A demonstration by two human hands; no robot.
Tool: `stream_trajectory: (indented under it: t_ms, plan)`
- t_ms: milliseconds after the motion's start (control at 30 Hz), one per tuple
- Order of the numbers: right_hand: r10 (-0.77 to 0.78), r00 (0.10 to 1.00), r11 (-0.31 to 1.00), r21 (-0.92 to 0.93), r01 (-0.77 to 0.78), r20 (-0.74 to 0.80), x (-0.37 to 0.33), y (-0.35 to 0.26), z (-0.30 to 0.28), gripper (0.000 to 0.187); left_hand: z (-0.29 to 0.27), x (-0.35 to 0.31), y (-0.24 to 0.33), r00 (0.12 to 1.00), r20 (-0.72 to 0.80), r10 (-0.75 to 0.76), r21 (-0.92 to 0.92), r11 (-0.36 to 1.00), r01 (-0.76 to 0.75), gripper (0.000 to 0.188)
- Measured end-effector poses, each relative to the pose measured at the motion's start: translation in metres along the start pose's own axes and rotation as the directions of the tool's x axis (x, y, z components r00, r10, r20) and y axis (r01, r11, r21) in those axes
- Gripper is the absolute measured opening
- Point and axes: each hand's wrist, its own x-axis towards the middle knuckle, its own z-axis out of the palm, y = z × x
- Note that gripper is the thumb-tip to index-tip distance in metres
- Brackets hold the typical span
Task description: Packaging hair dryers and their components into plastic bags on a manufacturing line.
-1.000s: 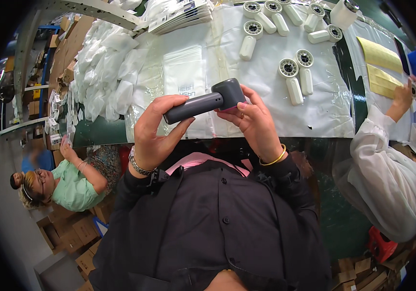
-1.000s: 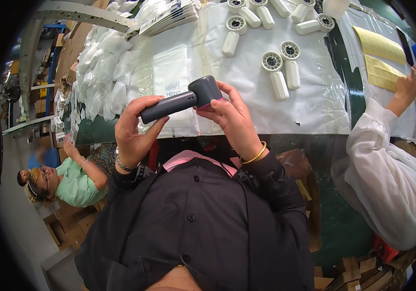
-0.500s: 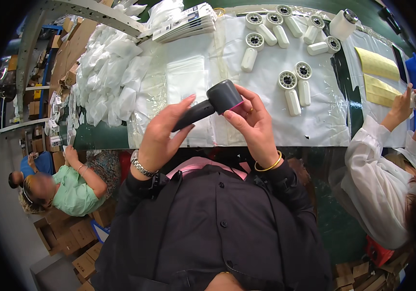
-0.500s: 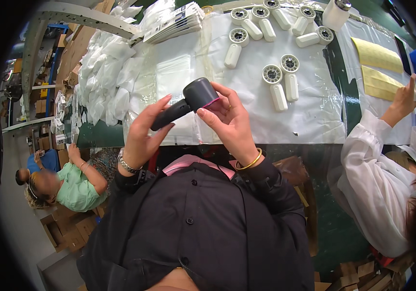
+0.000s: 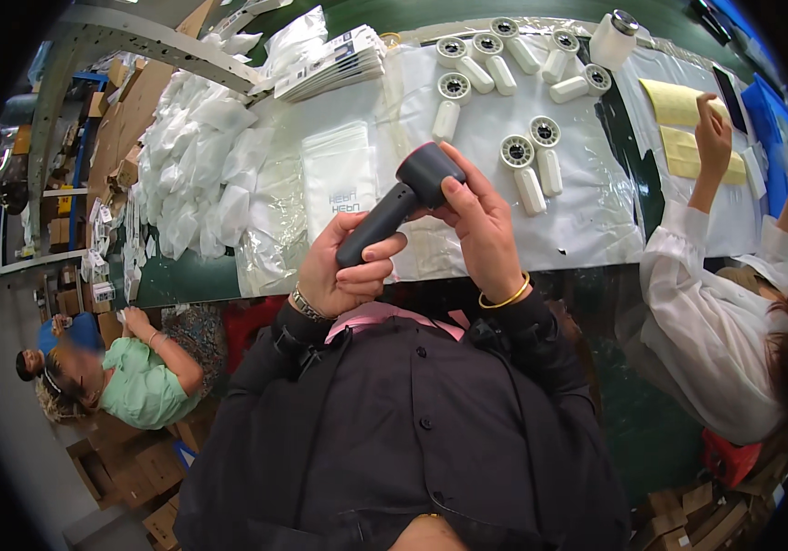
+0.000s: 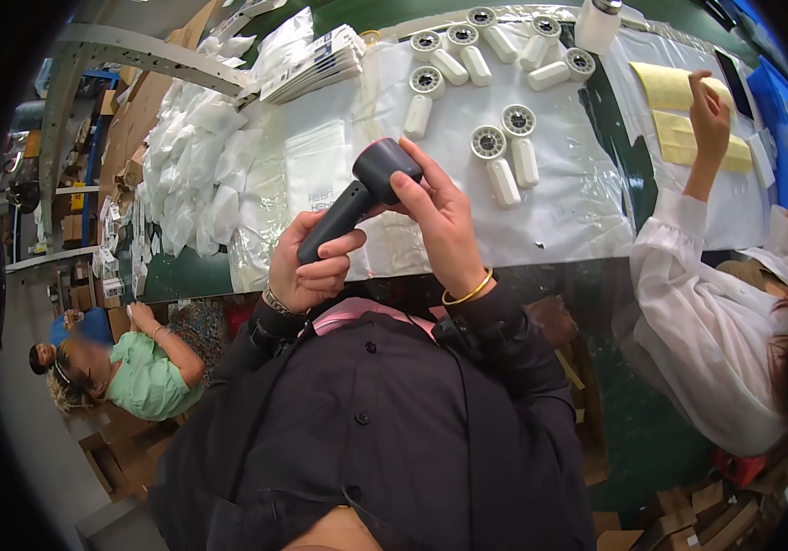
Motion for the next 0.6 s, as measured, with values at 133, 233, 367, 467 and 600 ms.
stream_trajectory:
  t_ms: [133,233,367,467,600]
  plan:
    - [0.091,0.995,0.992,0.085,-0.088,-0.035,-0.002,0.0,-0.003,0.052,0.0,0.001,-0.005,1.0,0.01,-0.017,0.033,0.999,0.017,0.046]
    - [0.145,0.988,0.982,0.132,-0.136,-0.058,-0.003,0.003,-0.008,0.052,0.004,0.002,-0.013,0.999,-0.04,-0.004,0.167,0.986,0.011,0.049]
    - [0.183,0.98,0.976,0.134,-0.172,-0.072,-0.007,0.006,-0.012,0.052,0.014,0.007,-0.018,0.998,-0.058,-0.011,0.281,0.959,0.027,0.054]
    - [0.182,0.978,0.978,0.124,-0.169,-0.099,-0.007,-0.002,-0.01,0.049,0.02,0.008,-0.019,0.997,-0.08,-0.007,0.354,0.935,0.035,0.056]
    - [0.199,0.966,0.98,0.023,-0.198,-0.164,-0.011,0.002,-0.012,0.049,0.028,0.009,-0.026,0.975,-0.214,0.061,0.479,0.876,0.051,0.059]
